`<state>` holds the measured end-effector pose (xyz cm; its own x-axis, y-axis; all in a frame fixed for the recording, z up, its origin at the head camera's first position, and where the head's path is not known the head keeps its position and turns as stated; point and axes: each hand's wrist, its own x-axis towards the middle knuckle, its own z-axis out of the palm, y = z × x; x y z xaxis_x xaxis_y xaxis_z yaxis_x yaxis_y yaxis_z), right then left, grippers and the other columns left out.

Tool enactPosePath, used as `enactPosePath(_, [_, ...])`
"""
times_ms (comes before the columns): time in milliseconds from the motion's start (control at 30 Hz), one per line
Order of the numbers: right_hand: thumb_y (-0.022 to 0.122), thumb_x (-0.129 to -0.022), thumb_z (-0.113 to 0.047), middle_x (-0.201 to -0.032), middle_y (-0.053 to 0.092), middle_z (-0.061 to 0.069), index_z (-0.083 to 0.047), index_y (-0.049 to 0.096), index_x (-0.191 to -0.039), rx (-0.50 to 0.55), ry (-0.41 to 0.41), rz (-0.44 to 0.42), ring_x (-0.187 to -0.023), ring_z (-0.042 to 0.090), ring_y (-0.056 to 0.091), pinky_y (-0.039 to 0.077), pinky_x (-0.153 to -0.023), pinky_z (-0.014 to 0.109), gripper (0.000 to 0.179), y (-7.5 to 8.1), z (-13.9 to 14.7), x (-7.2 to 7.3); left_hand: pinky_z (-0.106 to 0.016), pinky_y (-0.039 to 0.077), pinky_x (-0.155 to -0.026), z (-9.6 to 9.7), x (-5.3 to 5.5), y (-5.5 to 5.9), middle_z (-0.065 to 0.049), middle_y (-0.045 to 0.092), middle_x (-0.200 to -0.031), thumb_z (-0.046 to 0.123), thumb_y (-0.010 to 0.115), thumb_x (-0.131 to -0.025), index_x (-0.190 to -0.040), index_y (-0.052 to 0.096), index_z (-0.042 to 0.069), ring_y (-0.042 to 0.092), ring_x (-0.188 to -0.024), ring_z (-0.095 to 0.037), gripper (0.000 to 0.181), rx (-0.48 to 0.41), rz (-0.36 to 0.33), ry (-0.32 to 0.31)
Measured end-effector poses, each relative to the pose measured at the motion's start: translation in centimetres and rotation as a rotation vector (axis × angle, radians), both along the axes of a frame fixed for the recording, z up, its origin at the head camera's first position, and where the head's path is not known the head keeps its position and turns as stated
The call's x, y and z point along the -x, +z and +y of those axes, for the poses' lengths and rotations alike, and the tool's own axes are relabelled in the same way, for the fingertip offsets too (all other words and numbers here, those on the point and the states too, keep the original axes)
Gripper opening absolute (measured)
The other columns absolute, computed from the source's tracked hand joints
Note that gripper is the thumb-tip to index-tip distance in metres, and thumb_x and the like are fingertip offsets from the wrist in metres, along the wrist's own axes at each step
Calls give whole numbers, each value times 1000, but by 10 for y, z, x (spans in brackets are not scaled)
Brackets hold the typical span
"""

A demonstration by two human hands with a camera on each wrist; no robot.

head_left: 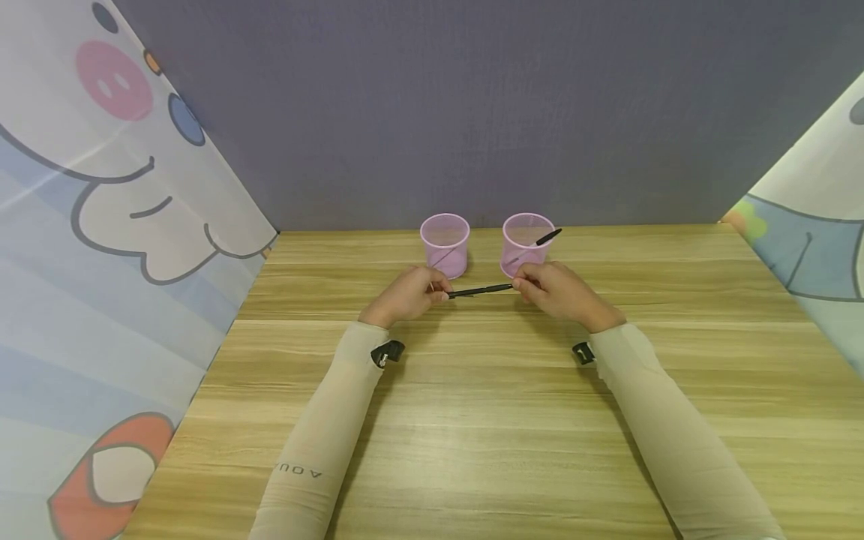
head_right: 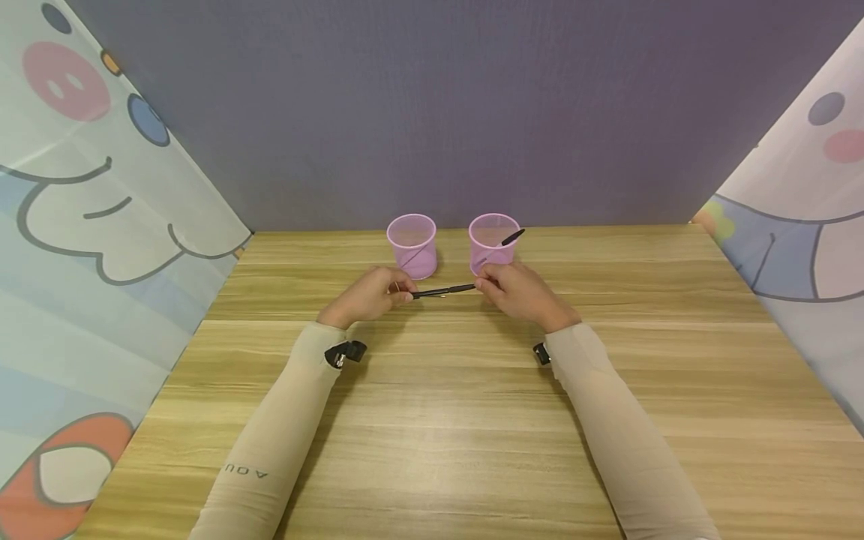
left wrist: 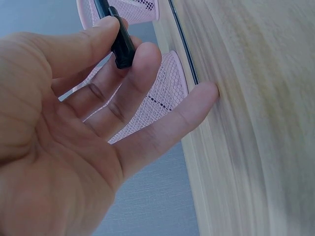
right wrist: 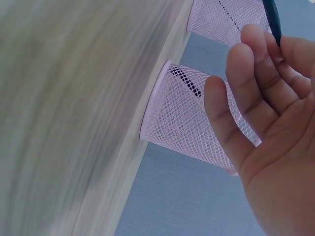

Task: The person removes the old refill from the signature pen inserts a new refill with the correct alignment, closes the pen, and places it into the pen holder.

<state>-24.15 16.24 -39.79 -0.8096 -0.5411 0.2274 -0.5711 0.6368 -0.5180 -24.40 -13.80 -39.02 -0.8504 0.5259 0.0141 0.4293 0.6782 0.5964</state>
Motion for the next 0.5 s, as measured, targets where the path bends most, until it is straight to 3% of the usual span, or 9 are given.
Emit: enactPosePath(500, [58,-104,-16,-69,61,-3,-11,63,-85,-12,-11,-28,-62,11,52,43,-57,29,20,1,0,-1,-34,53,-85,0,0,0,-5,72,-93,7,68,-97,-103,76,7,64,-91,-19,10,1,-1,0])
